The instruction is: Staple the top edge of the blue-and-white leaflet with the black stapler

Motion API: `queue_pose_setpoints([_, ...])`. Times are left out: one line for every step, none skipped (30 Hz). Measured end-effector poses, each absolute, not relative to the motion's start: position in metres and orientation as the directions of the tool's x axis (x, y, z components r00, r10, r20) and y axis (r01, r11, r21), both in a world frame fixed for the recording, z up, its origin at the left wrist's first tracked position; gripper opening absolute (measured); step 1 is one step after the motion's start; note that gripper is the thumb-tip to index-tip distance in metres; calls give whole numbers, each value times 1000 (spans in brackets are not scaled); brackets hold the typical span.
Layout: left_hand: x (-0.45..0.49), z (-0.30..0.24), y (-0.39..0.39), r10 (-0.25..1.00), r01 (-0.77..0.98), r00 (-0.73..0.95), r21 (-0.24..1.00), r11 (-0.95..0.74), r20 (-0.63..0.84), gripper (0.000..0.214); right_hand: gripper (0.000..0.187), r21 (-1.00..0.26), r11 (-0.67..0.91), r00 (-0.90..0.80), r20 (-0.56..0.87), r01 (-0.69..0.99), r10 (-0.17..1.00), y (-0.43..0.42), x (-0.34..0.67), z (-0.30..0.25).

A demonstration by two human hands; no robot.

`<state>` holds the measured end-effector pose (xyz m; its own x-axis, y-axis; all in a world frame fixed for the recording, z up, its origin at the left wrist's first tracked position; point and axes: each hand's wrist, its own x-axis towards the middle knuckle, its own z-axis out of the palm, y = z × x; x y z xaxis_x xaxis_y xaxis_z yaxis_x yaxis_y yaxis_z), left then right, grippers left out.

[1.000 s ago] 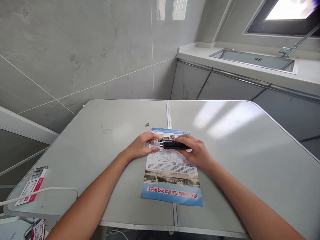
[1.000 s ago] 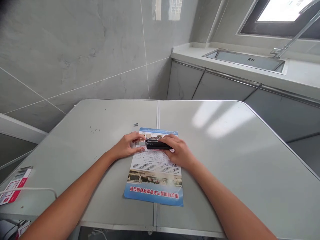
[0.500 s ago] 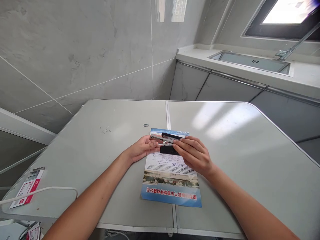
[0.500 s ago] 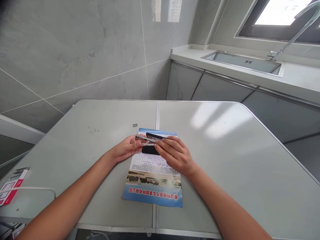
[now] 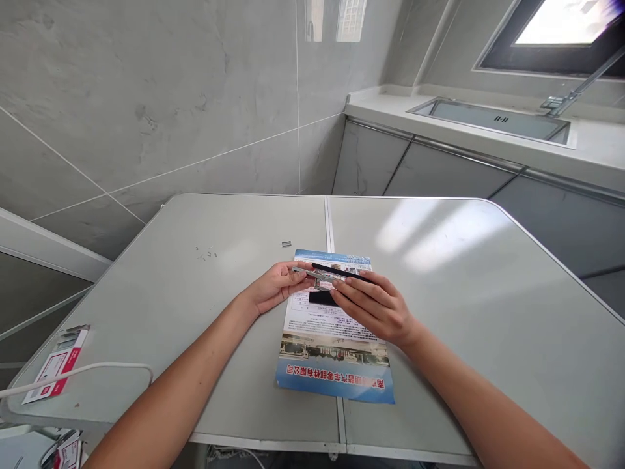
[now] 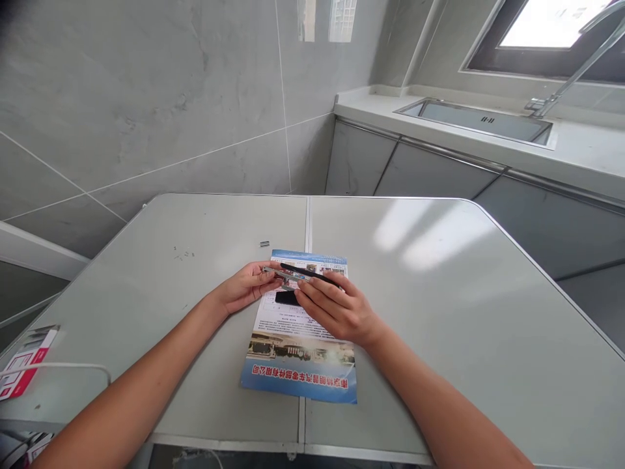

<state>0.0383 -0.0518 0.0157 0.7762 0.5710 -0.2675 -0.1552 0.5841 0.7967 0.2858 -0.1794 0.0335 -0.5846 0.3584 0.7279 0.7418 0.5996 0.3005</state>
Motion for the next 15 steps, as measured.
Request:
queue_pose_setpoints([38, 15, -51, 570, -158, 779, 798, 581, -261, 38, 27, 313, 596, -592, 724, 739, 354, -180, 286, 34])
queue_pose_setpoints([38, 14, -51, 569, -162, 782, 799, 579, -254, 37, 26, 323, 595, -600, 719, 736, 351, -180, 286, 35])
queue_pose_setpoints([38, 13, -51, 567, -164, 786, 801, 576, -247, 36, 27, 327, 595, -603, 717, 734, 350, -180, 286, 36])
queue_pose_setpoints([39, 13, -50, 566, -166, 788, 803, 573, -241, 35, 27, 324, 597, -603, 716, 734, 352, -180, 286, 38])
queue_pose_setpoints([39, 13, -50, 566, -167, 790, 806, 568, -235, 35, 28, 317, 598, -598, 718, 736, 356, -180, 287, 39])
queue_pose_setpoints([39, 12, -50, 569, -169, 790, 811, 560, -228, 35, 29, 307, 598, -592, 721, 740, 361, -180, 287, 41])
queue_pose_setpoints([39, 12, -50, 574, -171, 788, 816, 551, -222, 36, 30, 297, 598, -585, 722, 744, 369, -180, 287, 41])
queue_pose_setpoints([39, 12, -49, 580, -173, 784, 821, 545, -220, 36, 31, 288, 596, -579, 723, 749, 377, -180, 287, 42])
queue_pose_setpoints([39, 11, -49, 587, -174, 778, 823, 541, -222, 35, 32, 279, 593, -571, 723, 755, 387, -179, 288, 42])
queue_pose_setpoints([39, 11, -49, 595, -173, 770, 823, 542, -229, 34, 34, 264, 587, -557, 728, 766, 399, -179, 289, 41])
queue_pose_setpoints([38, 10, -48, 600, -170, 762, 820, 546, -242, 33, 37, 237, 576, -529, 741, 783, 414, -178, 290, 40])
queue_pose_setpoints([38, 10, -48, 605, -167, 755, 816, 553, -255, 31, 40, 195, 560, -485, 760, 805, 433, -178, 290, 38])
queue_pose_setpoints([37, 10, -47, 607, -168, 750, 811, 560, -264, 29, 44, 135, 540, -422, 785, 831, 454, -177, 291, 36])
queue_pose_setpoints([37, 10, -47, 606, -176, 750, 803, 569, -266, 28, 48, 55, 521, -342, 812, 852, 473, -175, 293, 34])
queue_pose_setpoints([36, 11, -47, 608, -195, 751, 794, 576, -257, 27, 50, -40, 507, -249, 836, 861, 489, -174, 294, 33])
